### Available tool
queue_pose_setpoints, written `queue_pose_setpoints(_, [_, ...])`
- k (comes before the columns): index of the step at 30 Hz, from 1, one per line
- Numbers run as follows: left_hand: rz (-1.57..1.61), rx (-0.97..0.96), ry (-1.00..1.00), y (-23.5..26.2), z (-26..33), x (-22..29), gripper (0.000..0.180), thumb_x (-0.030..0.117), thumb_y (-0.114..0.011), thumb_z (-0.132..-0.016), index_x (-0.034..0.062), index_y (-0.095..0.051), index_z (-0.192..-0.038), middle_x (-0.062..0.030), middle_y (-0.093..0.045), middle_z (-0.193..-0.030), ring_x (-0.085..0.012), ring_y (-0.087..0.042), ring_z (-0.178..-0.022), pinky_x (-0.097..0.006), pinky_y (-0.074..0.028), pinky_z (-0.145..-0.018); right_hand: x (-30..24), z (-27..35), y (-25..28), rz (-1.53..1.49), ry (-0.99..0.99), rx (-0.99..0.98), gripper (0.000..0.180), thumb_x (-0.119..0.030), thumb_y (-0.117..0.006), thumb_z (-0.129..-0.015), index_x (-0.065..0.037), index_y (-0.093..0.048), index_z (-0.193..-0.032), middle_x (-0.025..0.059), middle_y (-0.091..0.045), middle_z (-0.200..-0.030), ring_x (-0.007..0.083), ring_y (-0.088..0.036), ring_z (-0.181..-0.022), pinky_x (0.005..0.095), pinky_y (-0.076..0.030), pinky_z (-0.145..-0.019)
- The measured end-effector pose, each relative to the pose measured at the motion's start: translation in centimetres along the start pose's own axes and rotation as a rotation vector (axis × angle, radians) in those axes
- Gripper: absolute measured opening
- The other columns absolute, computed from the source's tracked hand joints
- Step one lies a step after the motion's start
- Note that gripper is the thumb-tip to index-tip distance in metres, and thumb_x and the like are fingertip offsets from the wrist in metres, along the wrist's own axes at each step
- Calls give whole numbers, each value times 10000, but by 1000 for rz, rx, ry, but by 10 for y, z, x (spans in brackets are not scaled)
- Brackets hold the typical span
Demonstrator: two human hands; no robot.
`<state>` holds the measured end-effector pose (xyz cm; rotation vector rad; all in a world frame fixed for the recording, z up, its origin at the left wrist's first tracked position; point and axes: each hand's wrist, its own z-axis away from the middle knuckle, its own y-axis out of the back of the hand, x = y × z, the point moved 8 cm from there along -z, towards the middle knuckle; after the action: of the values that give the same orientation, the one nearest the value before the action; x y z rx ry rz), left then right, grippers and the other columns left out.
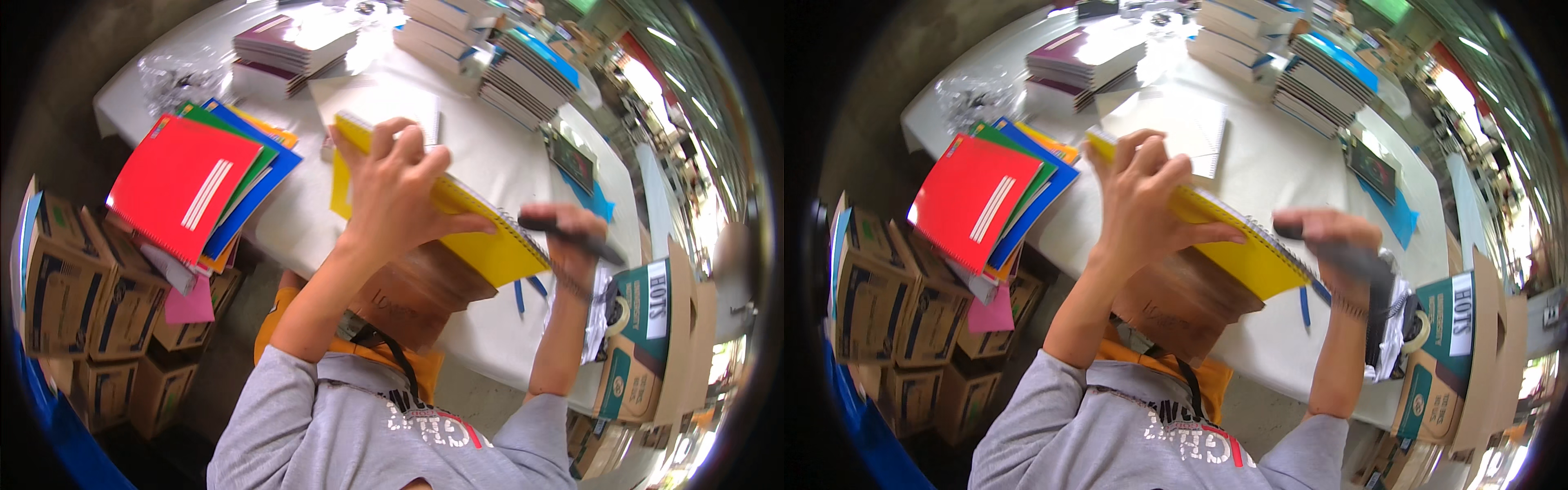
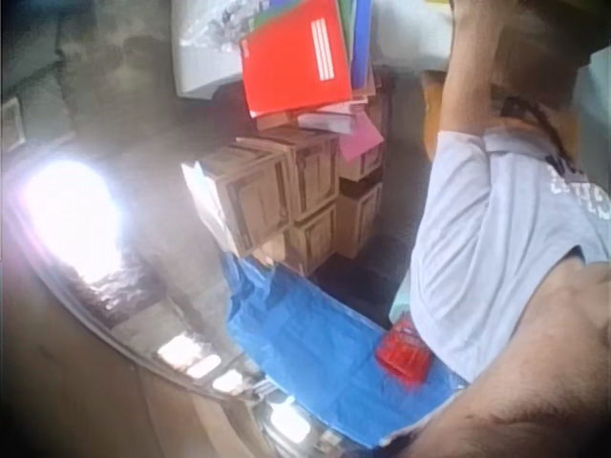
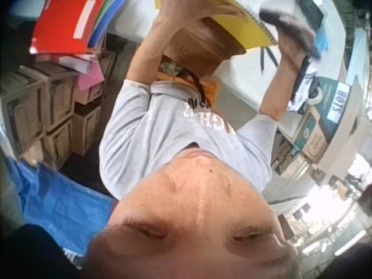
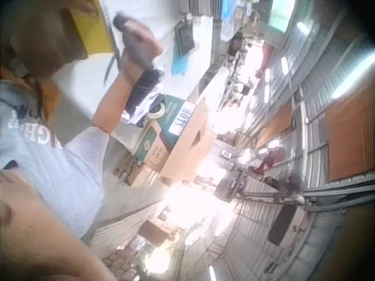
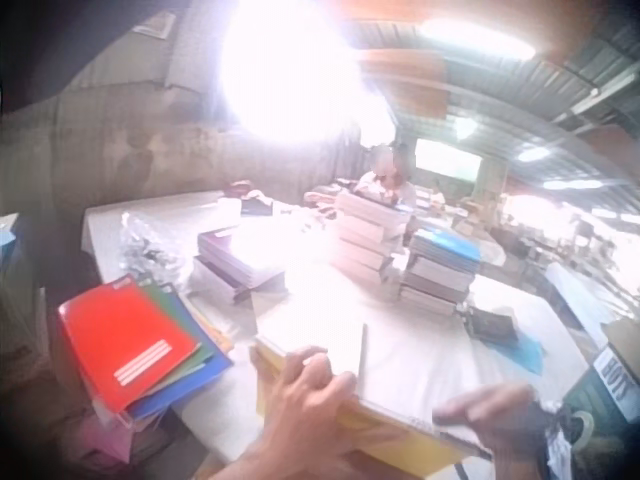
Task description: The person binds notebooks by threading a plastic coil through the pre-punched holes of different colored notebook covers and paper stacks, using a hand-tool to crimp the ends of the coil.
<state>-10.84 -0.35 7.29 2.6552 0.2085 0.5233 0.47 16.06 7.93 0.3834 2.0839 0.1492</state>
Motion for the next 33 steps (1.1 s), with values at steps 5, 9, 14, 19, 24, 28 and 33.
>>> queue_pose_setpoints(5, [-17, 71, -37, 8, 2, 5, 664, 669, -759, -397, 112, -578, -709, -59, -498, -894, -266, -467, -1020, -590, -244, -845, 36, -2, 22, 409, -152, 180, 170, 16, -555, -801, 19, -678, -919, 146, -678, -956, 207, -654, -846, 284, -514, -786])
queue_pose_setpoints(9, [19, 23, -18, 1, 3, -2, 663, 707, -692, -438, 136, -626, -767, -82, -492, -956, -290, -425, -1091, -809, -92, -834, -2, -26, -31, 109, 2, -30, 152, -42, -551, -825, 8, -677, -895, 157, -675, -896, 208, -649, -837, 281, -512, -779])
queue_pose_setpoints(14, [-6, -26, 30, 9, -5, -18, 684, 700, -695, -432, 119, -641, -788, -100, -487, -989, -296, -430, -1067, -791, -132, -864, -3, -29, -34, 12, 82, -18, 152, -54, -588, -804, 18, -671, -909, 169, -669, -936, 209, -647, -865, 293, -512, -786])
queue_pose_setpoints(19, [40, 73, -32, 16, -3, -18, 646, 674, -744, -397, 113, -582, -672, -47, -444, -873, -246, -455, -908, -592, -296, -818, 8, -34, -13, 408, -143, 253, 189, -25, -643, -737, 6, -681, -919, 152, -674, -937, 192, -643, -869, 266, -493, -795])
queue_pose_setpoints(24, [60, 32, -22, 19, -2, -21, 589, 646, -759, -402, 142, -593, -658, -41, -444, -887, -245, -459, -889, -486, -323, -785, 16, -46, -33, 395, -66, 46, 98, -47, -646, -759, 4, -627, -840, 214, -652, -887, 296, -648, -845, 373, -521, -778])
queue_pose_setpoints(28, [58, 31, 5, 20, -4, -28, 597, 637, -761, -403, 130, -612, -681, -47, -451, -965, -246, -444, -929, -458, -324, -791, -12, -55, -58, 55, 184, -113, 129, 15, -592, -769, 6, -677, -866, 180, -671, -889, 253, -655, -832, 313, -513, -769])
queue_pose_setpoints(33, [201, 78, 63, 23, -6, -43, 603, 547, -820, -398, 71, -598, -694, -128, -435, -1142, -324, -377, -1065, -484, -362, -860, 25, -52, -16, -176, 88, 129, 152, -58, -694, -704, 22, -686, -833, 207, -670, -867, 266, -661, -799, 312, -519, -757])
